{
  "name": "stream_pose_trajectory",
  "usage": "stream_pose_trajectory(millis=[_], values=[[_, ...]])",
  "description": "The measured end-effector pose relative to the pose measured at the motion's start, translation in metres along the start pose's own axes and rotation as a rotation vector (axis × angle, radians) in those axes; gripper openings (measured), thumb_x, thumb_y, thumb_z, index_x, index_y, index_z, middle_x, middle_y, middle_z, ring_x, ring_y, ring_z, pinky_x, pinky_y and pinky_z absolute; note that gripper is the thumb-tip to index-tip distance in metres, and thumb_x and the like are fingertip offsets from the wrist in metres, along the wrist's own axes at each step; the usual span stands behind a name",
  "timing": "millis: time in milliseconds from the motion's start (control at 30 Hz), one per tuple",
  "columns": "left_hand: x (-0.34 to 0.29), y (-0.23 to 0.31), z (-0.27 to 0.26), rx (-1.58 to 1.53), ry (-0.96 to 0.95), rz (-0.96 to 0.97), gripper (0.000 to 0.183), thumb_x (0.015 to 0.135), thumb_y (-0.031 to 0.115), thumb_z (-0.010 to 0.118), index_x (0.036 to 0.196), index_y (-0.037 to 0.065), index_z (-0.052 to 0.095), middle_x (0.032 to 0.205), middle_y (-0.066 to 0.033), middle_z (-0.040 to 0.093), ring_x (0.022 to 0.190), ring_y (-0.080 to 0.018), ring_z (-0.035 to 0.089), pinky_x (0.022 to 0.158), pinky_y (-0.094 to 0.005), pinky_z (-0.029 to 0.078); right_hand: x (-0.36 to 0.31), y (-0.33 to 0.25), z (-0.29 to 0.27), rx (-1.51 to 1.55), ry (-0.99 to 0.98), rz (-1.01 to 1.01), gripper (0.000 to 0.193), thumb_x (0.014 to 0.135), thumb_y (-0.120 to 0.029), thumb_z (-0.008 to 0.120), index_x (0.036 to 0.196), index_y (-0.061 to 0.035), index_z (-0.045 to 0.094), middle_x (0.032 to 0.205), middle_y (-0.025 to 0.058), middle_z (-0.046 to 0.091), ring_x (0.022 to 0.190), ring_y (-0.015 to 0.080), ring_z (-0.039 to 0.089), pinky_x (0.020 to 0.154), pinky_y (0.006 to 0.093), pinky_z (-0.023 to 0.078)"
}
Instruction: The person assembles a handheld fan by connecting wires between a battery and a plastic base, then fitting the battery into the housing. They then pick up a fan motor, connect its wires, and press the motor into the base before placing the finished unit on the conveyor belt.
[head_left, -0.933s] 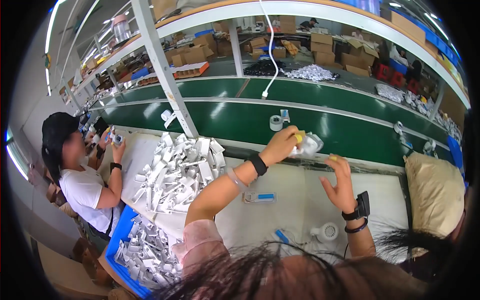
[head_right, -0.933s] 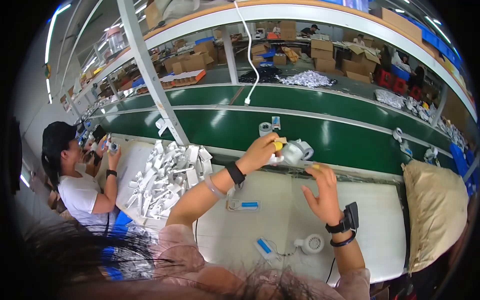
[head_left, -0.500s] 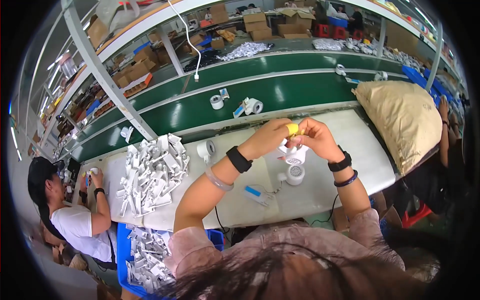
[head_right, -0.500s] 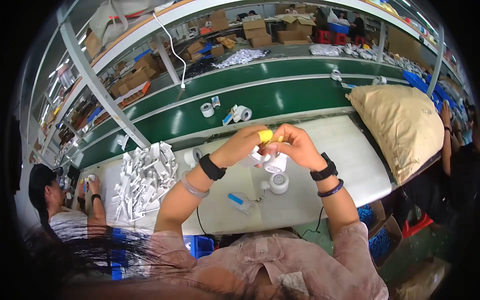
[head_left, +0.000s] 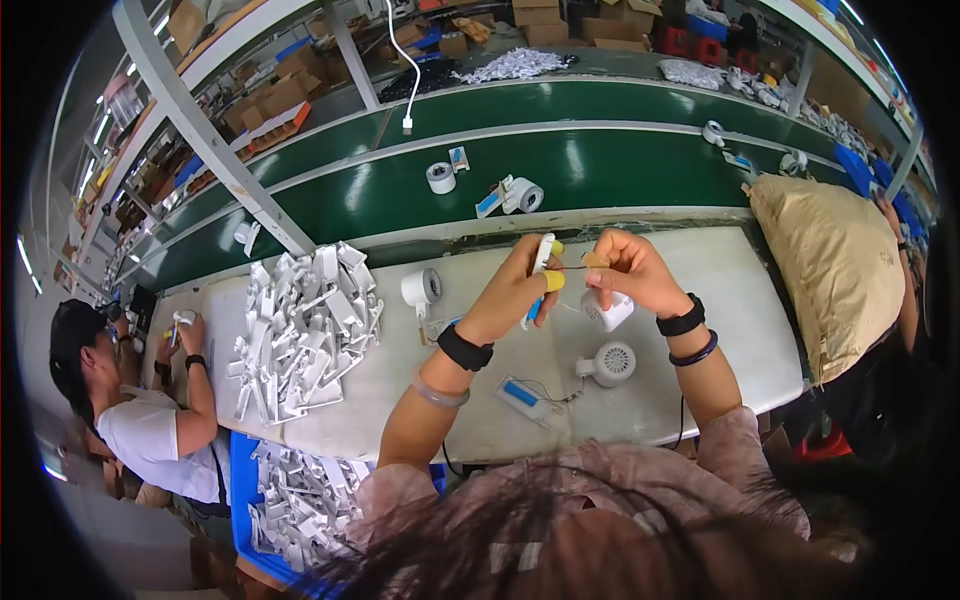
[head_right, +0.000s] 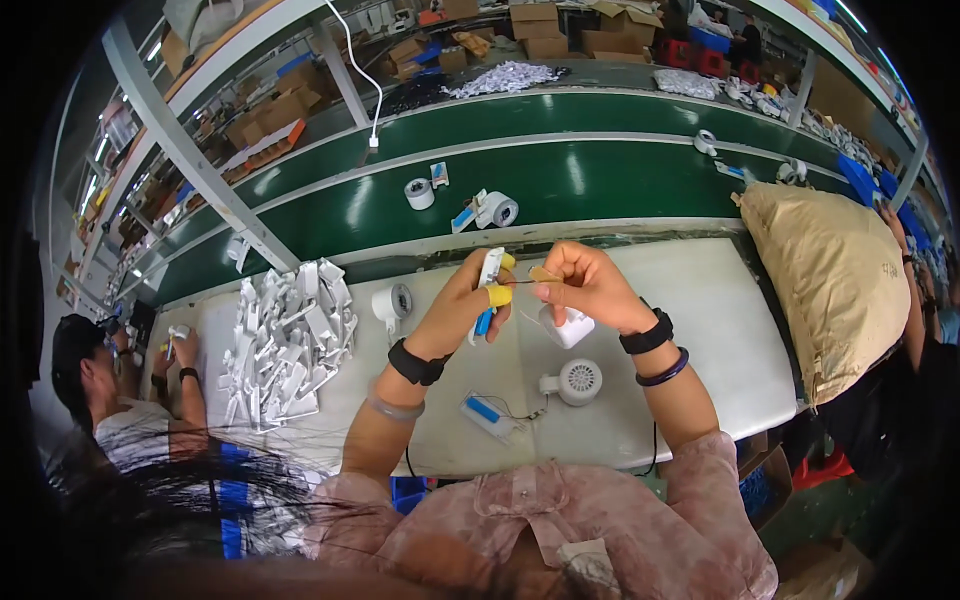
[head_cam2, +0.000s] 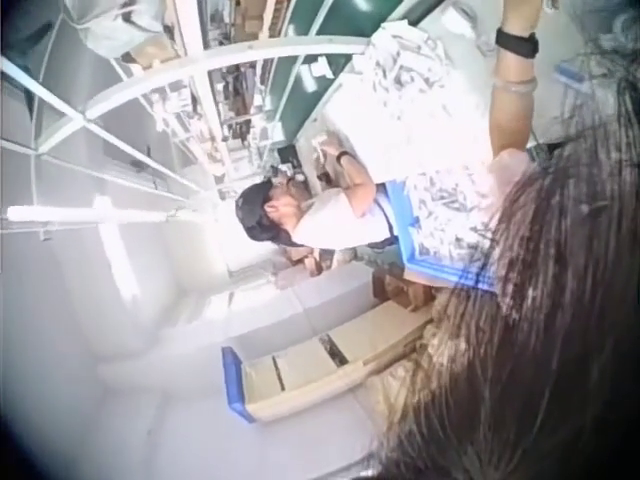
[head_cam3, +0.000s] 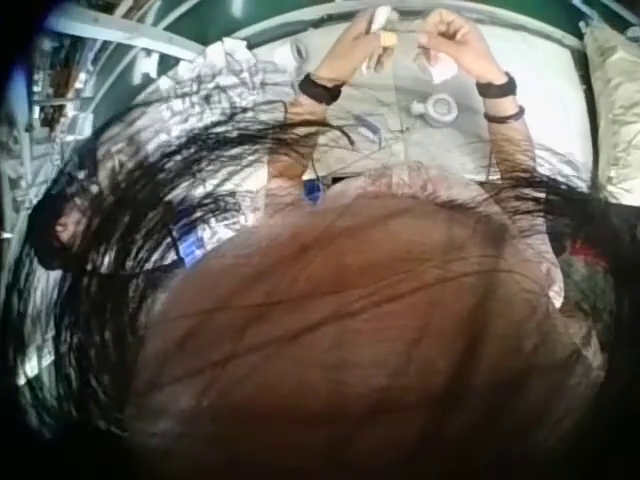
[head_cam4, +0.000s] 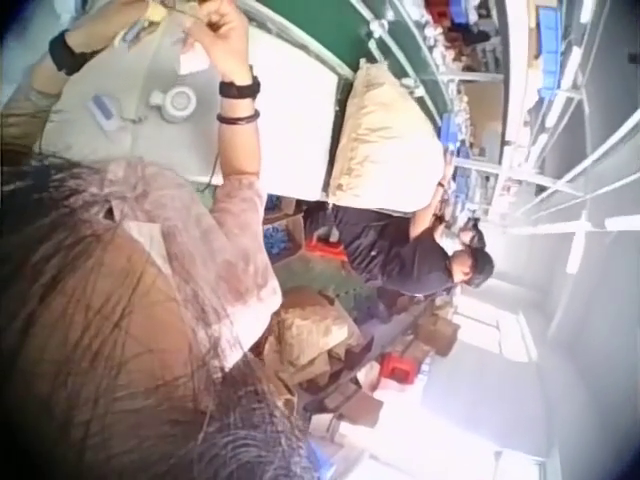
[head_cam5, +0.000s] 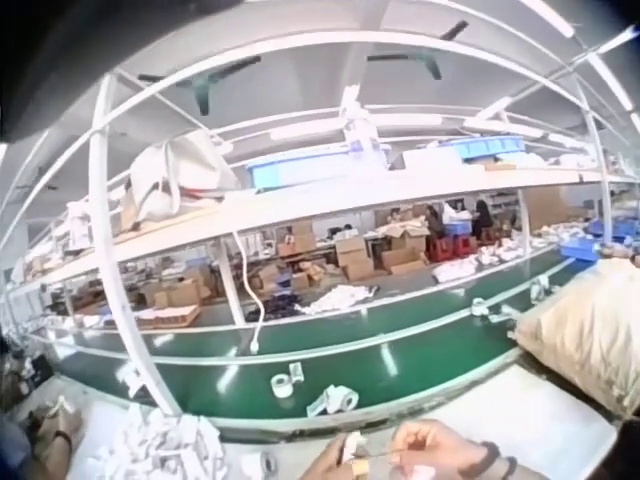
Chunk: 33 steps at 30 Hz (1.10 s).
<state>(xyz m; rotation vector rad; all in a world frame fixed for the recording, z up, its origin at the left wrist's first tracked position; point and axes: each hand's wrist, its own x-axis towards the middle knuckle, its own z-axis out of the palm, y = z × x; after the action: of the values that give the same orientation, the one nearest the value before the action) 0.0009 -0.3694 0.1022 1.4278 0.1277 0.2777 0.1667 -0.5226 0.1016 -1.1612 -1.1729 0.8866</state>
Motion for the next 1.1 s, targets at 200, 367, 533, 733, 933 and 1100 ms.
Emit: stream_pose_trajectory(millis=[200, 367, 533, 733, 933, 1100], values=[[0.018, -0.022, -0.024, -0.072, -0.002, -0.085, 0.029, 0.100, 0.025, 0.049, 0.120, 0.005, 0.051, 0.082, -0.0021, 0.053, 0.064, -0.0085, 0.050, 0.056, -0.0230, 0.042, 0.022, 0.020, -0.016, 0.100, -0.063, 0.067, 0.008, 0.092, -0.008, 0.062, 0.092, -0.0028, 0.056, 0.076, 0.0031, 0.061, 0.067, 0.0077, 0.060, 0.063, 0.0237, 0.047], [0.030, -0.043, -0.032, -0.013, 0.043, -0.052, 0.030, 0.100, 0.022, 0.048, 0.124, 0.004, 0.053, 0.087, -0.0029, 0.057, 0.065, -0.0092, 0.052, 0.058, -0.0241, 0.044, 0.023, 0.031, -0.019, 0.022, -0.186, 0.122, 0.013, 0.094, -0.012, 0.060, 0.099, 0.0003, 0.060, 0.078, 0.0017, 0.063, 0.065, 0.0086, 0.058, 0.062, 0.0235, 0.047], [0.033, -0.063, -0.026, 0.548, 0.198, 0.241, 0.030, 0.101, 0.018, 0.045, 0.129, 0.007, 0.049, 0.092, -0.0055, 0.058, 0.065, -0.0106, 0.055, 0.057, -0.0252, 0.048, 0.028, 0.045, -0.011, -0.492, -0.033, 0.146, 0.009, 0.084, -0.006, 0.068, 0.090, -0.0045, 0.062, 0.072, 0.0055, 0.062, 0.059, 0.0171, 0.059, 0.056, 0.0293, 0.046], [0.038, -0.069, -0.017, -0.203, 0.270, -0.152, 0.026, 0.101, 0.023, 0.044, 0.121, 0.006, 0.044, 0.089, -0.0079, 0.057, 0.056, -0.0137, 0.057, 0.047, -0.0282, 0.051, 0.034, 0.065, -0.003, -0.862, 0.453, -0.359, 0.014, 0.078, 0.000, 0.072, 0.089, -0.0037, 0.064, 0.080, 0.0063, 0.064, 0.076, 0.0222, 0.059, 0.062, 0.0310, 0.047], [0.037, -0.068, -0.016, -0.283, 0.272, -0.181, 0.027, 0.101, 0.021, 0.042, 0.122, 0.006, 0.042, 0.089, -0.0085, 0.056, 0.058, -0.0142, 0.058, 0.047, -0.0308, 0.052, 0.033, 0.074, 0.006, -0.642, 0.400, -0.338, 0.017, 0.080, 0.005, 0.069, 0.094, -0.0028, 0.065, 0.086, 0.0087, 0.066, 0.081, 0.0229, 0.062, 0.069, 0.0302, 0.050], [0.034, -0.067, -0.014, -0.180, 0.191, 0.015, 0.029, 0.093, 0.008, 0.040, 0.122, 0.002, 0.041, 0.088, -0.0088, 0.057, 0.058, -0.0125, 0.056, 0.047, -0.0271, 0.049, 0.030, 0.076, 0.005, -0.739, 0.375, -0.453, 0.019, 0.076, 0.001, 0.072, 0.092, -0.0056, 0.066, 0.089, 0.0106, 0.065, 0.081, 0.0279, 0.062, 0.068, 0.0364, 0.050]])
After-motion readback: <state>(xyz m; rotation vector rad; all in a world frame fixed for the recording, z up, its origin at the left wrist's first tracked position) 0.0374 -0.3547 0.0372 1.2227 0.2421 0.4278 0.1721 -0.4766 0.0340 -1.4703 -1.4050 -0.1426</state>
